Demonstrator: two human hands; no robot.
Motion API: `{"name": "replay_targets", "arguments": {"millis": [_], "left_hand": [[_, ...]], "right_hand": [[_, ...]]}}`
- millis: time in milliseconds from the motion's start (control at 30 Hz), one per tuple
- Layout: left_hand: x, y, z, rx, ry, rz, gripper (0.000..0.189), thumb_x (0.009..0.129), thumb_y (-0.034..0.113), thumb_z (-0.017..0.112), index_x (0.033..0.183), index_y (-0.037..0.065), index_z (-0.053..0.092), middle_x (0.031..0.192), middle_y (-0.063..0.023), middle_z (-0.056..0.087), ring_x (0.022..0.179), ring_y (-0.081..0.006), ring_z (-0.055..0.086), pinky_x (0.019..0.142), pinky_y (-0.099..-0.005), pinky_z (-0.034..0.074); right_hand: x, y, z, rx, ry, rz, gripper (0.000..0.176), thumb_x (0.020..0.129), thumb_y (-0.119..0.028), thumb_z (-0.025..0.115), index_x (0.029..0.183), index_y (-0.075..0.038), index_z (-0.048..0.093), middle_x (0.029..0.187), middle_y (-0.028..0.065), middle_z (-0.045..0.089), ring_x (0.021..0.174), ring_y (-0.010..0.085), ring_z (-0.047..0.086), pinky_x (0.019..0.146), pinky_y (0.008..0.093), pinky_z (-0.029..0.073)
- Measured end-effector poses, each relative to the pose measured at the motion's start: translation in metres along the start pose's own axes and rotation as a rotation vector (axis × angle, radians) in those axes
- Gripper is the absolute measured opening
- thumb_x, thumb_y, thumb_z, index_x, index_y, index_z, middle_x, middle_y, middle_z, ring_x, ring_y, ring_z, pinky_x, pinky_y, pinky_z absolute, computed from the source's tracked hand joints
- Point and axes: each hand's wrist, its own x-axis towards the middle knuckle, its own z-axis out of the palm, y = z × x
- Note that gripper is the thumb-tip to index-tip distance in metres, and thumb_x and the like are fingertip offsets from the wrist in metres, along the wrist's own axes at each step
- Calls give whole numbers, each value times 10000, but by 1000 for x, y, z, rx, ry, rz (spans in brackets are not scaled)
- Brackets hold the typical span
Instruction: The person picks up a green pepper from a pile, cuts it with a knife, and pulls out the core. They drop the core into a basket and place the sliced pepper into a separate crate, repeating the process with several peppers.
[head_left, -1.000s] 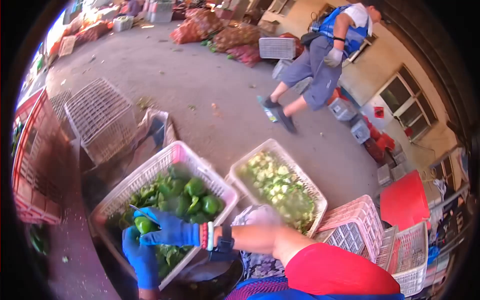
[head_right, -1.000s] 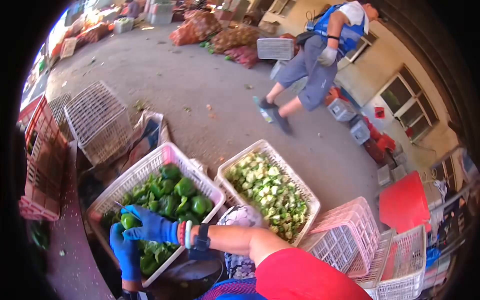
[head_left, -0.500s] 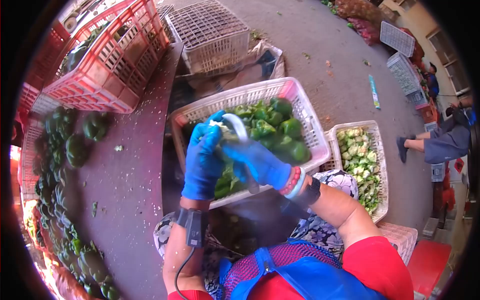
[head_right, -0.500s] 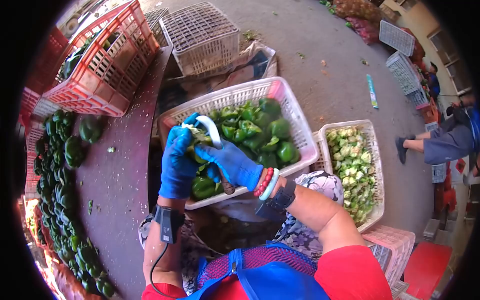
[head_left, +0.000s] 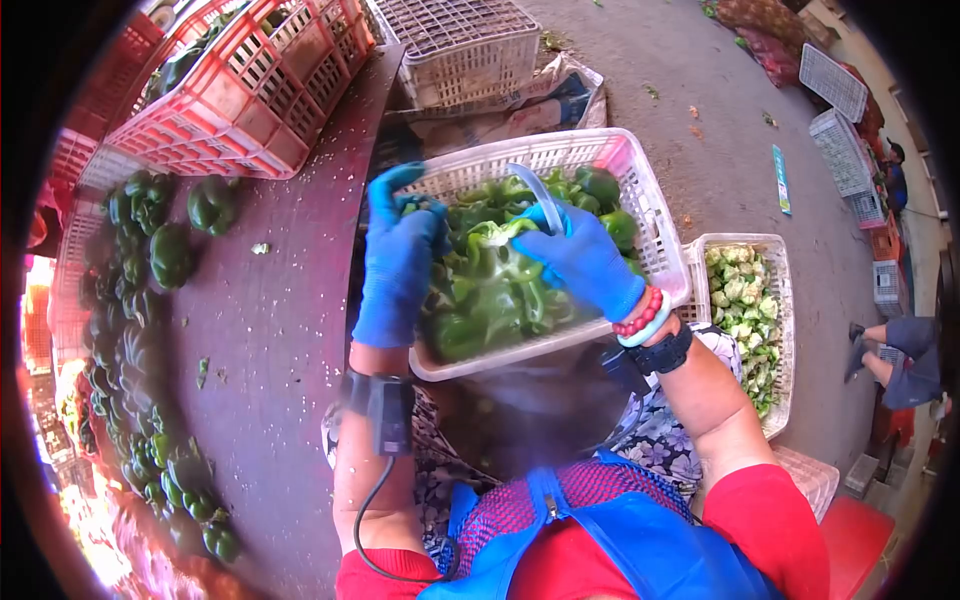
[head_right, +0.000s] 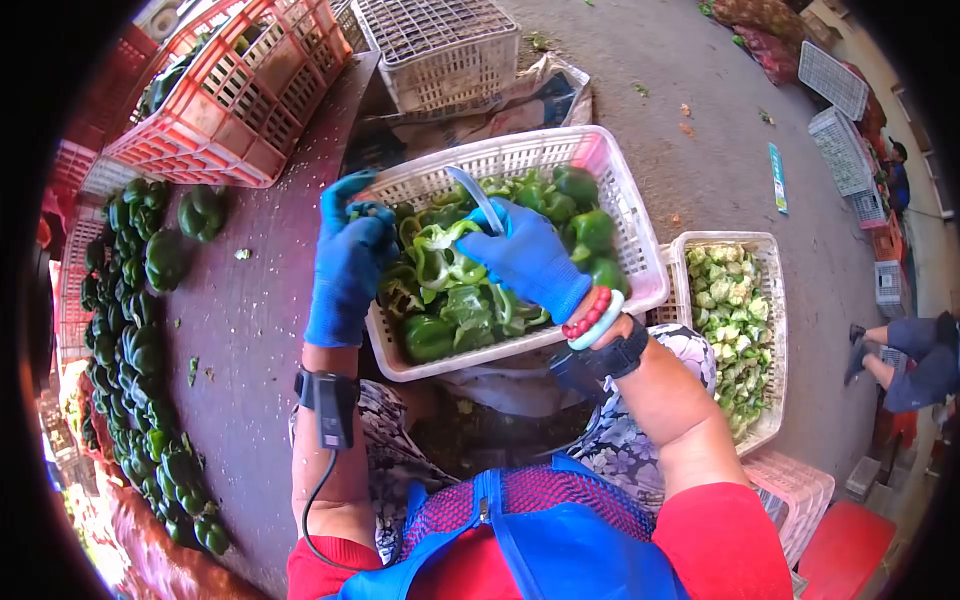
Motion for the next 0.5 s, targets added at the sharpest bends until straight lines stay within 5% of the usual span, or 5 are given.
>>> {"name": "replay_targets", "arguments": {"millis": [100, 300, 333, 400, 500], "left_hand": [[-8, -9, 11, 382, -318, -21, 370, 879, 56, 651, 1245, 53, 601, 1057, -11, 621, 757, -75, 538, 677, -231, 483], [-11, -20, 21, 1075, -485, 486, 159, 851, 96, 719, 941, -3, 633, 856, -70, 563, 767, -138, 551, 672, -284, 467], [-12, -18, 23, 1004, -460, 451, 160, 848, 99, 721, 925, -3, 626, 843, -60, 559, 765, -128, 549, 667, -279, 462], [-14, -14, 21, 861, -420, 379, 166, 843, 106, 726, 893, -3, 611, 815, -40, 552, 762, -110, 547, 658, -270, 453], [-14, -8, 16, 396, -376, -75, 124, 862, 64, 705, 929, 19, 611, 866, 30, 589, 758, -51, 524, 673, -224, 449]], "right_hand": [[-1, 2, -8, -185, 13, -176, 238, 820, -280, 710, 862, -50, 665, 672, 53, 614, 622, 129, 556, 634, 327, 478], [-5, 1, -13, -194, -2, -207, 209, 819, -262, 707, 831, -55, 687, 722, 83, 671, 659, 134, 610, 648, 328, 495], [-4, 5, -14, -173, 1, -234, 206, 822, -259, 706, 838, -54, 692, 722, 85, 674, 665, 134, 618, 653, 329, 499], [-2, 8, -21, 76, -157, -153, 300, 874, -302, 719, 1086, -91, 695, 861, 35, 696, 681, 94, 607, 634, 259, 484], [-7, -8, -25, 526, -380, -22, 575, 941, -398, 663, 1407, -94, 520, 999, -29, 660, 681, 30, 562, 573, 166, 416]]}}
